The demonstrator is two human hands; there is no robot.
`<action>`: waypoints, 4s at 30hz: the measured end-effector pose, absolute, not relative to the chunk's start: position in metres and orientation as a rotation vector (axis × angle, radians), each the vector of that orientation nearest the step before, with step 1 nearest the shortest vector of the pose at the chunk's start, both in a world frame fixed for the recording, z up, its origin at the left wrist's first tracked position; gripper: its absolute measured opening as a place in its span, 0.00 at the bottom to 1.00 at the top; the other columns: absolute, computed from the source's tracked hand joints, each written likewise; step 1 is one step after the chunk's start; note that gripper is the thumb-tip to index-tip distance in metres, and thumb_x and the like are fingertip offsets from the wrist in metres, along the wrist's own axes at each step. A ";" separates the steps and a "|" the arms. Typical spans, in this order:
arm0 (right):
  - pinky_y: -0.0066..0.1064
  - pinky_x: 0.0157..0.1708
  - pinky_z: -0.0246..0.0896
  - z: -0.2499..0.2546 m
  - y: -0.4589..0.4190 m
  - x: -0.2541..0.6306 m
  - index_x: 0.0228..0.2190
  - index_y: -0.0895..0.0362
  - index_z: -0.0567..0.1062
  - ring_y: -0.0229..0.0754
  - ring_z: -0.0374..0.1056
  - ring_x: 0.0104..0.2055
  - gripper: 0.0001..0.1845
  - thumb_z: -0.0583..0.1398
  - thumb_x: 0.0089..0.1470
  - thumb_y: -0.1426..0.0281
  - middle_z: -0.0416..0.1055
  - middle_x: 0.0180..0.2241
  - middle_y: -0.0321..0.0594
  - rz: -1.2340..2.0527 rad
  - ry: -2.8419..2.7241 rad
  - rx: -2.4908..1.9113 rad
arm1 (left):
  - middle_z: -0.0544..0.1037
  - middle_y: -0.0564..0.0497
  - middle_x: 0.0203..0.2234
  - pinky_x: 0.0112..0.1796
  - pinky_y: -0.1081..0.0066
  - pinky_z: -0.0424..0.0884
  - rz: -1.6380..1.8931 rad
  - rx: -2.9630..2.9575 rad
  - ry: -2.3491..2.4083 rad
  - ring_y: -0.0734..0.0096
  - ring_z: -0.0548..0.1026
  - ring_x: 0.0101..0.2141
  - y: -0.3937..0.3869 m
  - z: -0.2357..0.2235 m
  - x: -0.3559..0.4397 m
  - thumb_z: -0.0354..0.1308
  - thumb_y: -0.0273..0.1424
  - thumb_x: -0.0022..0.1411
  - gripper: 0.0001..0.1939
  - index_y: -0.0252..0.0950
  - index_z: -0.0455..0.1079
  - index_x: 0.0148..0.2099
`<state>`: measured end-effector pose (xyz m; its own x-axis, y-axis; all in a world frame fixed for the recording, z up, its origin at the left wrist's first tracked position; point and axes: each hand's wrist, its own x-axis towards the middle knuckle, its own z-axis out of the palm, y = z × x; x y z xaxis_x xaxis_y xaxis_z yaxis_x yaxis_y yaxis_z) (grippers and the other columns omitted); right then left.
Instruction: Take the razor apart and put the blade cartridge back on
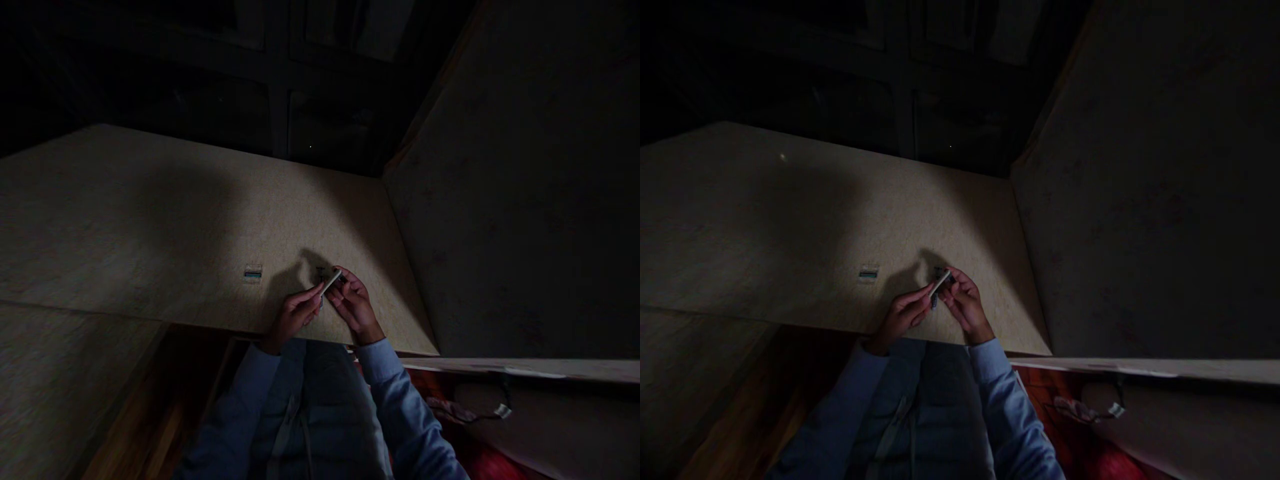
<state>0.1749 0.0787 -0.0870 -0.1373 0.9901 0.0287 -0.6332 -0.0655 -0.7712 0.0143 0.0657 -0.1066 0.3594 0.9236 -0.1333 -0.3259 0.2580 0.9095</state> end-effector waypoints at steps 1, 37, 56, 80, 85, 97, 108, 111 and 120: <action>0.29 0.28 0.57 -0.087 0.079 0.175 0.43 0.54 0.78 0.34 0.51 0.24 0.26 0.75 0.42 0.59 0.62 0.23 0.30 1.572 -0.760 -0.625 | 0.68 0.56 0.21 0.18 0.77 0.47 0.962 0.941 0.785 0.85 0.54 0.17 0.066 -0.107 0.014 0.66 0.52 0.54 0.42 0.29 0.69 0.63; 0.29 0.28 0.53 -0.089 0.081 0.171 0.41 0.54 0.78 0.34 0.51 0.24 0.26 0.76 0.40 0.61 0.61 0.22 0.29 1.561 -0.722 -0.664 | 0.72 0.52 0.24 0.18 0.76 0.52 1.033 1.099 0.754 0.84 0.56 0.17 0.066 -0.114 0.016 0.61 0.50 0.61 0.39 0.29 0.66 0.65; 0.29 0.26 0.55 -0.086 0.081 0.169 0.43 0.54 0.77 0.35 0.51 0.24 0.28 0.74 0.42 0.57 0.58 0.23 0.29 1.561 -0.785 -0.663 | 0.71 0.54 0.23 0.20 0.76 0.55 1.138 1.111 0.920 0.82 0.57 0.18 0.066 -0.121 0.020 0.60 0.49 0.61 0.37 0.28 0.68 0.63; 0.29 0.31 0.61 -0.104 0.084 0.166 0.42 0.54 0.78 0.35 0.62 0.28 0.23 0.73 0.46 0.60 0.70 0.31 0.34 1.355 -0.867 -0.818 | 0.64 0.61 0.18 0.17 0.78 0.45 1.094 0.833 0.870 0.86 0.53 0.14 0.067 -0.098 0.017 0.68 0.51 0.52 0.37 0.31 0.71 0.56; 0.31 0.36 0.65 -0.116 0.076 0.160 0.45 0.52 0.77 0.37 0.66 0.32 0.21 0.72 0.48 0.67 0.71 0.31 0.33 1.123 -1.173 -0.945 | 0.62 0.62 0.15 0.15 0.78 0.44 1.134 0.761 0.954 0.86 0.52 0.13 0.069 -0.092 0.018 0.69 0.52 0.49 0.31 0.31 0.73 0.44; 0.31 0.34 0.65 -0.117 0.075 0.161 0.45 0.50 0.78 0.39 0.64 0.32 0.21 0.72 0.48 0.67 0.71 0.33 0.36 0.992 -1.243 -0.988 | 0.60 0.61 0.12 0.14 0.77 0.43 1.000 0.819 0.942 0.86 0.52 0.11 0.077 -0.085 0.014 0.69 0.51 0.48 0.26 0.35 0.63 0.23; 0.31 0.31 0.66 -0.118 0.074 0.160 0.42 0.50 0.80 0.37 0.66 0.30 0.13 0.69 0.53 0.65 0.72 0.33 0.37 1.000 -1.197 -0.977 | 0.60 0.61 0.13 0.14 0.78 0.44 1.084 0.755 0.929 0.87 0.52 0.11 0.077 -0.088 0.015 0.68 0.53 0.50 0.28 0.34 0.64 0.25; 0.30 0.29 0.65 -0.117 0.073 0.160 0.40 0.51 0.81 0.37 0.66 0.27 0.10 0.67 0.56 0.64 0.73 0.28 0.35 1.036 -1.179 -0.964 | 0.61 0.61 0.14 0.14 0.79 0.45 1.112 0.737 0.903 0.87 0.51 0.12 0.078 -0.091 0.015 0.69 0.54 0.49 0.28 0.34 0.65 0.27; 0.30 0.30 0.68 -0.108 0.074 0.163 0.34 0.54 0.83 0.36 0.70 0.25 0.12 0.72 0.47 0.63 0.77 0.24 0.34 1.318 -1.107 -0.956 | 0.59 0.62 0.12 0.14 0.80 0.47 1.164 0.720 0.906 0.86 0.52 0.11 0.076 -0.097 0.016 0.67 0.56 0.49 0.30 0.35 0.62 0.25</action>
<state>0.1629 0.0742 -0.1079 -0.0600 0.9959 0.0675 -0.2385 0.0513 -0.9698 0.0156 0.0765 -0.0966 0.1355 0.9666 -0.2174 -0.4478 0.2555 0.8568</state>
